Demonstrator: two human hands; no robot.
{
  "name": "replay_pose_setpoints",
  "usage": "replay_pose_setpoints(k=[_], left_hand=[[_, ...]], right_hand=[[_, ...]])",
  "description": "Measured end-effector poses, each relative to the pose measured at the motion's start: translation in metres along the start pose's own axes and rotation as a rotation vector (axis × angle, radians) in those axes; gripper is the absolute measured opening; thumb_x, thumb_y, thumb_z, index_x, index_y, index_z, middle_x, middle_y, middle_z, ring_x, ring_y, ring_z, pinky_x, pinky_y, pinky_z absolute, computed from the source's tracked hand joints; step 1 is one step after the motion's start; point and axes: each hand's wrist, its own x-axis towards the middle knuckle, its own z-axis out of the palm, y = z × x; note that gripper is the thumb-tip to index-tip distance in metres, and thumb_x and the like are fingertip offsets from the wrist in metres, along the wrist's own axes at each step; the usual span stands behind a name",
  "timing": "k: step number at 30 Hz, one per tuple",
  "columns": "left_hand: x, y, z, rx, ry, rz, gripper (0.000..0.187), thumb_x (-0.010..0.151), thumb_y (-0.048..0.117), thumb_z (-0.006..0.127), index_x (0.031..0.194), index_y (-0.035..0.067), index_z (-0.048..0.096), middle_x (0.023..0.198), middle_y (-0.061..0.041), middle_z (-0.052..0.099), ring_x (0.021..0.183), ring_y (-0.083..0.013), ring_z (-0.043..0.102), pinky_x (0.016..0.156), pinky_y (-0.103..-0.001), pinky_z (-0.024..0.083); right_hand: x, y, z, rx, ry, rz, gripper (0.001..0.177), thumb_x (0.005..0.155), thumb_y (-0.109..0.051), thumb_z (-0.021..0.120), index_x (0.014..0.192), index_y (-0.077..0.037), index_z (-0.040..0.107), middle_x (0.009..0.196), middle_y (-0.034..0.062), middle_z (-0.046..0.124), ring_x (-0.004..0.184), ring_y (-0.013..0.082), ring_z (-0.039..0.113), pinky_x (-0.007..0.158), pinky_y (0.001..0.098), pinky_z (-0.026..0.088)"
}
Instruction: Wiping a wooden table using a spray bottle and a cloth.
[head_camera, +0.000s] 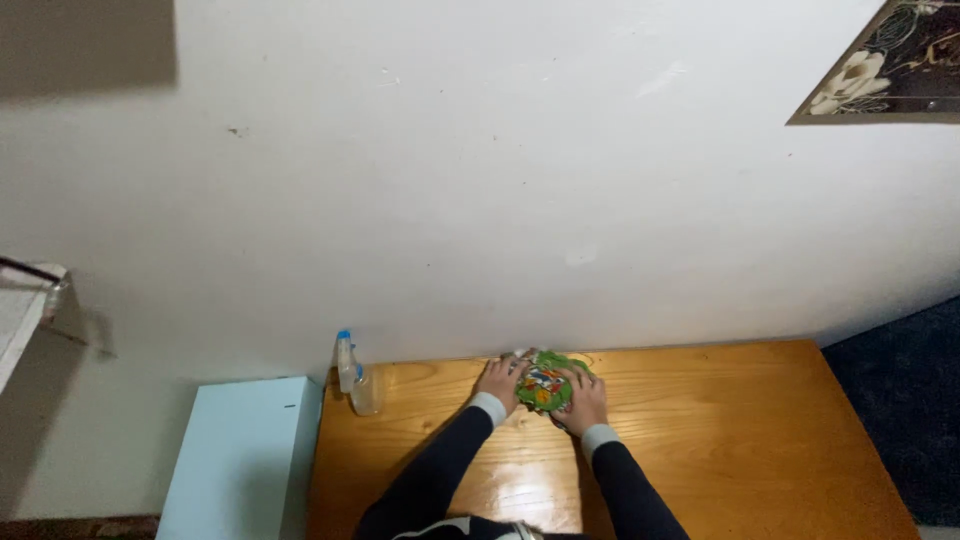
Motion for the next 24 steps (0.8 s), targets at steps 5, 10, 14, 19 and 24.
replay_pose_setpoints(k=[5,10,14,19,24], left_hand=[[-0.088,-0.015,-0.021,-0.161,0.167,-0.155,0.090,0.077,0.023,0.083,0.153,0.020,0.034,0.152,-0.016,0.035,0.145,-0.0388,0.029,0.122,-0.054,0.019],[-0.180,-0.013,0.000,-0.120,0.163,-0.236,0.095,0.077,0.030,0.085,0.154,0.016,0.030,0.153,-0.020,0.032,0.143,-0.0436,0.029,0.121,-0.053,0.023],[-0.220,0.003,0.028,-0.077,-0.024,-0.211,0.104,0.075,0.035,0.088,0.156,0.015,0.025,0.156,-0.023,0.025,0.144,-0.0478,0.023,0.122,-0.057,0.018],[-0.203,0.024,0.127,0.049,-0.039,0.129,0.096,0.085,0.046,0.077,0.158,0.009,0.027,0.160,-0.028,0.026,0.145,-0.0515,0.026,0.121,-0.063,0.018],[-0.137,0.084,0.139,-0.019,0.039,0.539,0.091,0.091,0.051,0.065,0.164,0.008,0.032,0.158,-0.034,0.029,0.143,-0.0565,0.027,0.118,-0.063,0.018]], right_hand=[[-0.008,-0.044,0.014,0.090,0.002,-0.223,0.094,0.056,-0.039,0.092,0.138,-0.024,0.048,0.143,0.0170,0.049,0.128,0.0437,0.042,0.114,0.0563,0.033],[-0.063,-0.087,0.003,0.127,-0.142,-0.324,0.094,0.056,-0.035,0.093,0.139,-0.025,0.050,0.145,0.0181,0.045,0.133,0.0475,0.036,0.114,0.0593,0.029],[-0.121,-0.080,0.002,0.247,-0.182,-0.426,0.094,0.053,-0.030,0.092,0.137,-0.023,0.051,0.144,0.0162,0.045,0.136,0.0500,0.032,0.116,0.0601,0.027],[-0.196,0.032,0.055,0.163,-0.180,-0.413,0.090,0.054,-0.019,0.088,0.137,-0.028,0.054,0.151,0.0093,0.045,0.137,0.0444,0.034,0.117,0.0610,0.024],[-0.228,0.151,0.072,-0.107,0.014,-0.394,0.085,0.061,-0.026,0.087,0.140,-0.038,0.055,0.154,-0.0001,0.047,0.137,0.0315,0.043,0.121,0.0603,0.022]])
